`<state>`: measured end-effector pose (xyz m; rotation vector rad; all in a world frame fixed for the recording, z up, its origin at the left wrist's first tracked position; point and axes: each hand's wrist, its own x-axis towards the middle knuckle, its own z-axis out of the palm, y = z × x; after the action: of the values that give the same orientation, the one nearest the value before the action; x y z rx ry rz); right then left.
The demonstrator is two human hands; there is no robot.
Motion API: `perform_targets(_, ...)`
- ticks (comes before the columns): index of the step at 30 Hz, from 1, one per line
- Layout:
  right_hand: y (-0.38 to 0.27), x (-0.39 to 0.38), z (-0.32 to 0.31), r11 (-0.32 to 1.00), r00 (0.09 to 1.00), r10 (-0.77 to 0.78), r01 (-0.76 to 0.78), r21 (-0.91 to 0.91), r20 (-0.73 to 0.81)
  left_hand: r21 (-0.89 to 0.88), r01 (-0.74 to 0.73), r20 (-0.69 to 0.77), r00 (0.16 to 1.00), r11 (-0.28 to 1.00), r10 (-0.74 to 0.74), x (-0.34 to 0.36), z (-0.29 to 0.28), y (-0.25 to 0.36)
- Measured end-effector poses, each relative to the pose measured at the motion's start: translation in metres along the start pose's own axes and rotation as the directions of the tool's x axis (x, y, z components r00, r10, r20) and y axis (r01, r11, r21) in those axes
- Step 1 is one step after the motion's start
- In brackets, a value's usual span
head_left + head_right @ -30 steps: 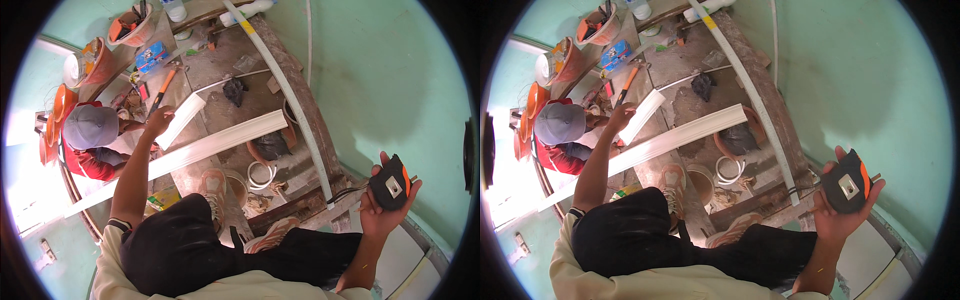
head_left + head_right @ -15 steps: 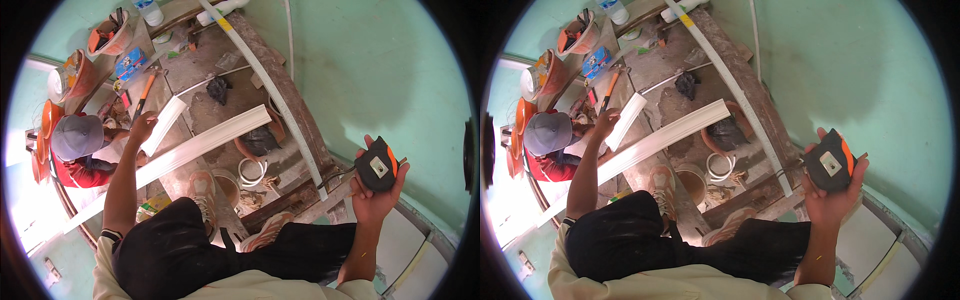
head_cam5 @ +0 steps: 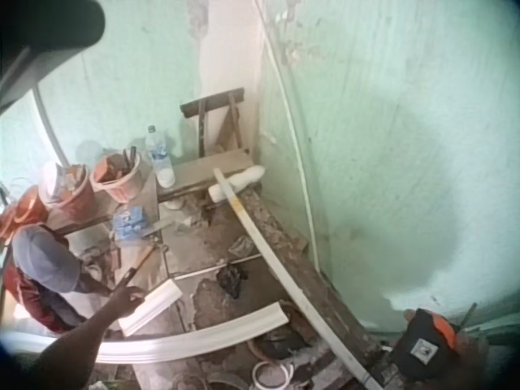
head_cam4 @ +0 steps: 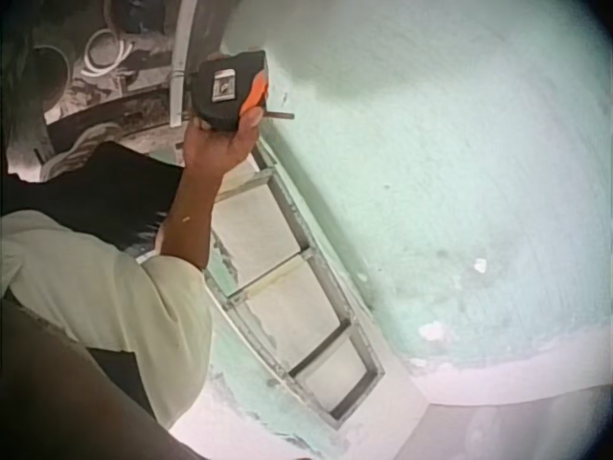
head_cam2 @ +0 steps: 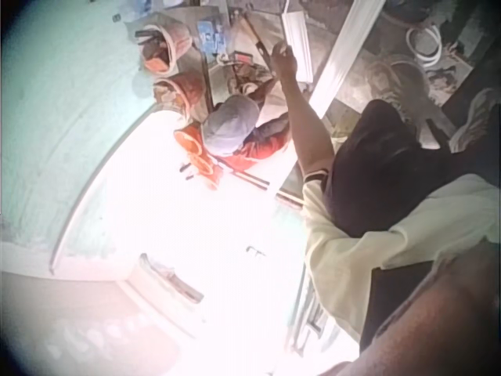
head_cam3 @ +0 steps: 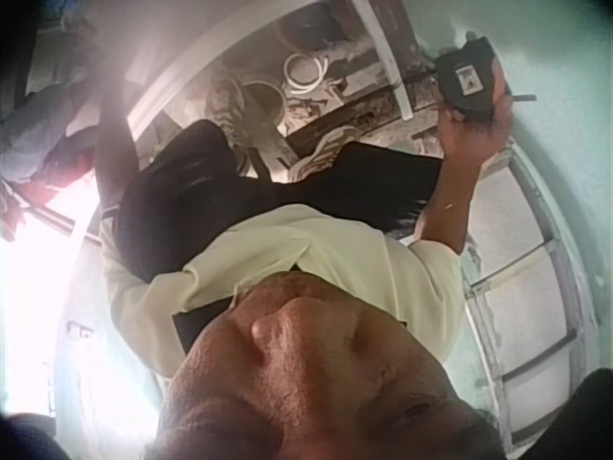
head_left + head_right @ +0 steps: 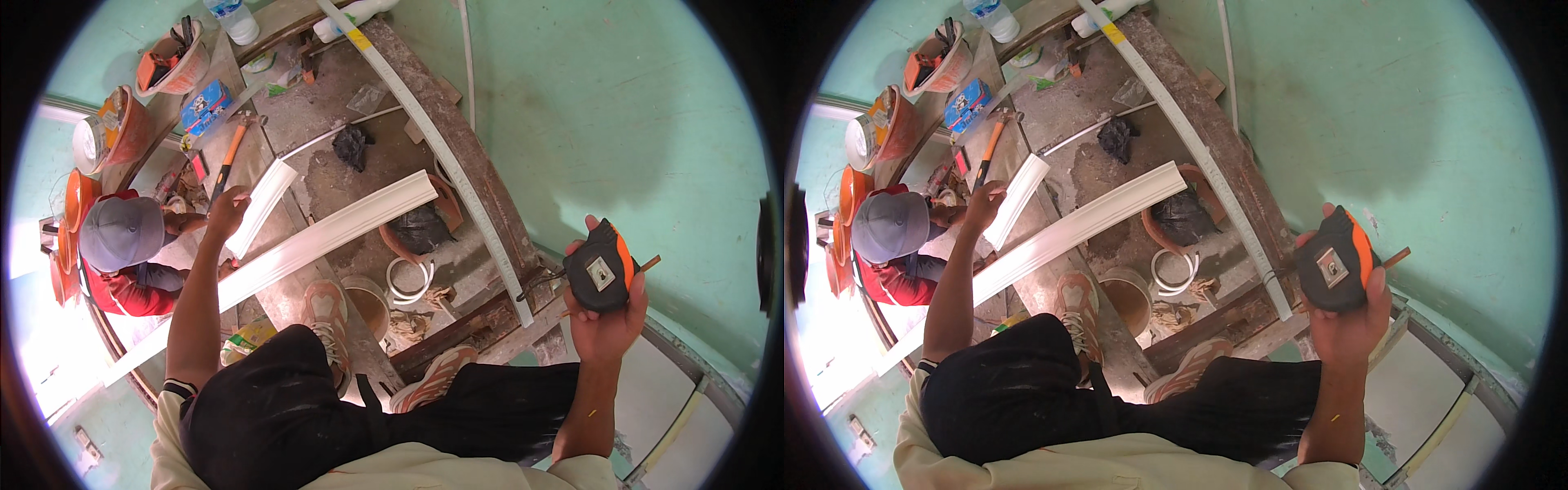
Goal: The person measures the wall and ceiling junction with a tape measure and marks positions with a pencil. They hold a white cornice piece against the wall to check fit, then measure and mark a longer cornice strip on a workbench. The person uses a utility knife to cut the cornice along the marked line.
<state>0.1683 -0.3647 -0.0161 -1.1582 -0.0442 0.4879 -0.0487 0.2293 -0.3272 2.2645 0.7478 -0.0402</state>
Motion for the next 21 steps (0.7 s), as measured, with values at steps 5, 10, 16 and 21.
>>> perform_targets(5,-0.003,0.003,-0.002,0.999,1.0,0.01,-0.01,-0.032,0.015,-0.005,0.003,0.0,1.0,1.0,-0.003,0.002,0.0,-0.004)
perform_targets(10,0.0,0.003,-0.004,0.998,0.996,0.054,-0.057,-0.038,-0.078,0.014,-0.017,-0.023,1.0,1.0,0.017,0.001,0.001,-0.004)
perform_targets(16,0.019,0.031,-0.026,0.916,0.961,0.217,-0.262,-0.306,-0.172,0.027,-0.036,-0.068,0.997,0.999,0.037,0.002,0.003,-0.003)
perform_targets(21,0.079,0.114,-0.094,0.355,0.952,0.243,-0.265,-0.897,-0.185,0.004,-0.019,-0.116,0.993,1.0,0.019,0.003,0.008,-0.004)
